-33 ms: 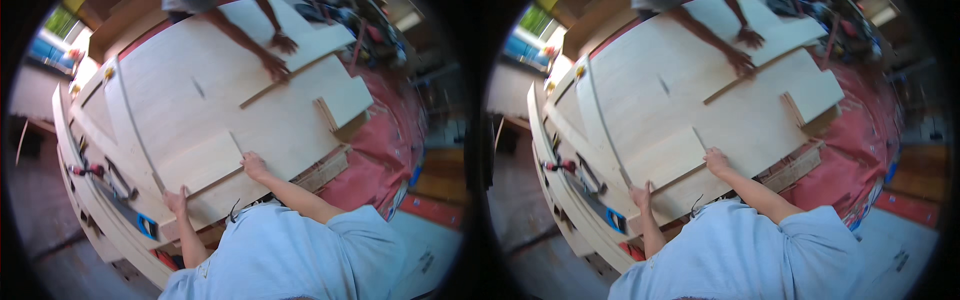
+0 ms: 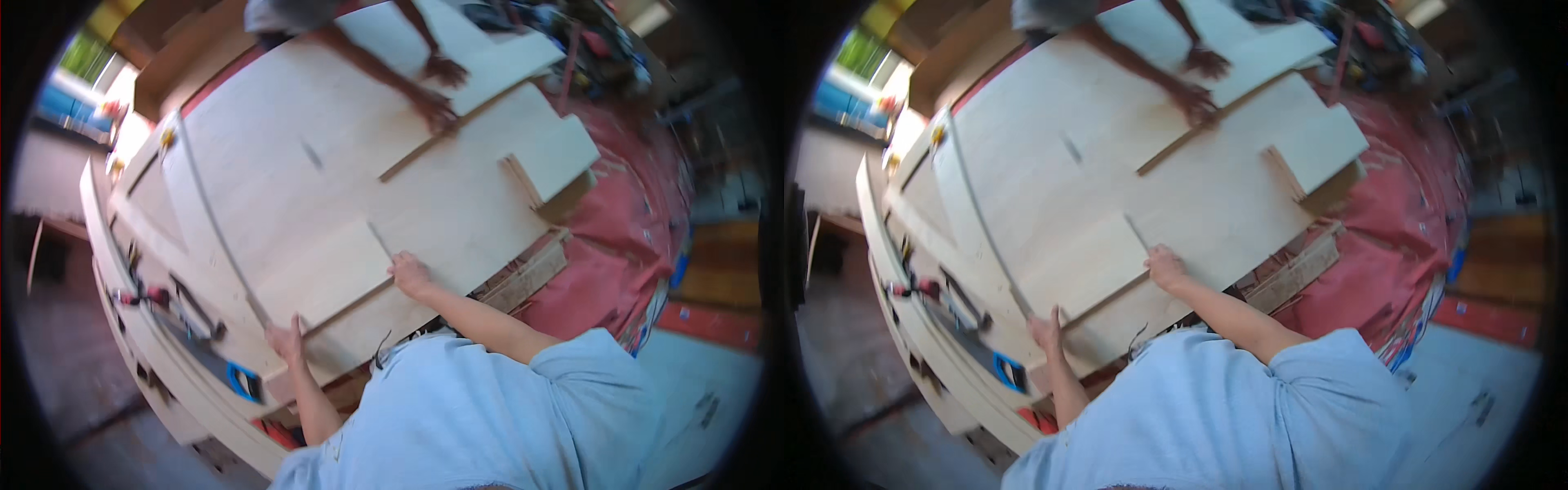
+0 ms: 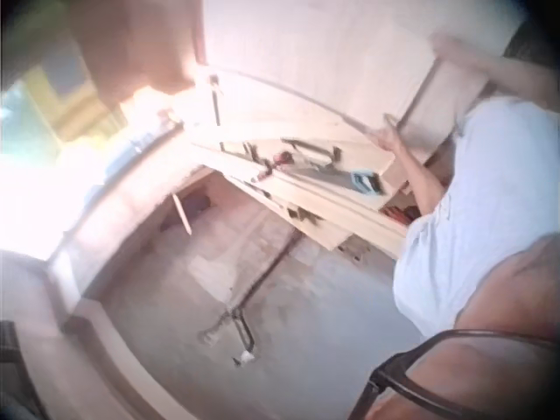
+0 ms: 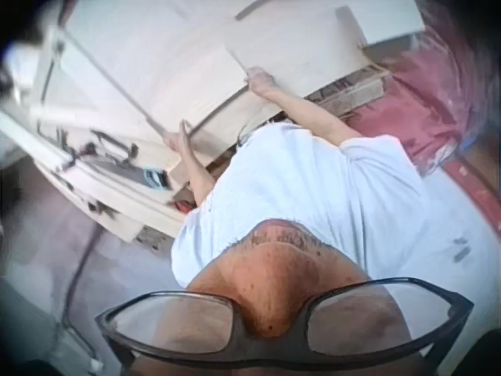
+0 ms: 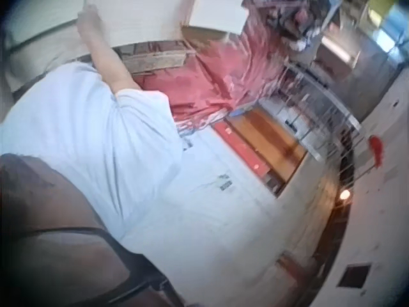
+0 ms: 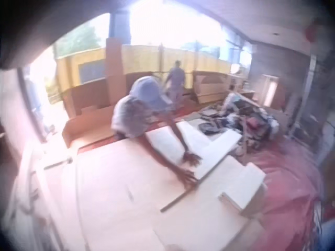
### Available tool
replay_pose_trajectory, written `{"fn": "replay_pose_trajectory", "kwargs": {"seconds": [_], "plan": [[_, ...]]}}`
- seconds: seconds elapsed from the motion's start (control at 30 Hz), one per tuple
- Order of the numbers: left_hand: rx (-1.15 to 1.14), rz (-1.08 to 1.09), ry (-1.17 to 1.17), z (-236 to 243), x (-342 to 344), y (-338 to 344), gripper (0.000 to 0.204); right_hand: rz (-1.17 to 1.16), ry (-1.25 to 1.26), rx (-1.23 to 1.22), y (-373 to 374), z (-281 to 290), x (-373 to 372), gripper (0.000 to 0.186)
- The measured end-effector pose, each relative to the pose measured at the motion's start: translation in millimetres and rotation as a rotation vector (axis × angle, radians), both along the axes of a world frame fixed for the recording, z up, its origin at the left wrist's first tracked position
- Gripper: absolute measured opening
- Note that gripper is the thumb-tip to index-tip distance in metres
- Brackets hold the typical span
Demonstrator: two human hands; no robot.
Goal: The person arranges wooden boards on a table, lining them up and moving them into position alongside other people.
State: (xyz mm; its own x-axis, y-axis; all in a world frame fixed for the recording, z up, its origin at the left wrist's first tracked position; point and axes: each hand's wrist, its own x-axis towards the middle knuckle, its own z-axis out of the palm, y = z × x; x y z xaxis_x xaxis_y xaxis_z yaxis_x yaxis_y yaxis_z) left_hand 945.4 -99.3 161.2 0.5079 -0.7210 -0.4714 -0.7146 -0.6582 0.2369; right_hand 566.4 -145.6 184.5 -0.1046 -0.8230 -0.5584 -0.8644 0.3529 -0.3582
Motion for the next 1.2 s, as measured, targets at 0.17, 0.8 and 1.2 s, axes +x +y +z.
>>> {"fn": "replay_pose_trajectory", "kwargs": {"seconds": [0.17,0.8,1.2], "plan": [[0.040,-0.058,0.131,-27.4,-24.8,61.9,0.094,-0.061,-0.017,-0.011,40.5,-6.9,-68.3,0.031],[-0.103,-0.277,1.169,107.7,-620.4,-94.6,0.036,-0.477,0.667,-0.664,-19.8,188.8,-642.4,0.052],[-0.089,-0.385,0.754,68.1,-722.1,-102.8,0.065,-0.616,-0.182,-0.419,-57.7,81.2,-823.4,0.064]]}}
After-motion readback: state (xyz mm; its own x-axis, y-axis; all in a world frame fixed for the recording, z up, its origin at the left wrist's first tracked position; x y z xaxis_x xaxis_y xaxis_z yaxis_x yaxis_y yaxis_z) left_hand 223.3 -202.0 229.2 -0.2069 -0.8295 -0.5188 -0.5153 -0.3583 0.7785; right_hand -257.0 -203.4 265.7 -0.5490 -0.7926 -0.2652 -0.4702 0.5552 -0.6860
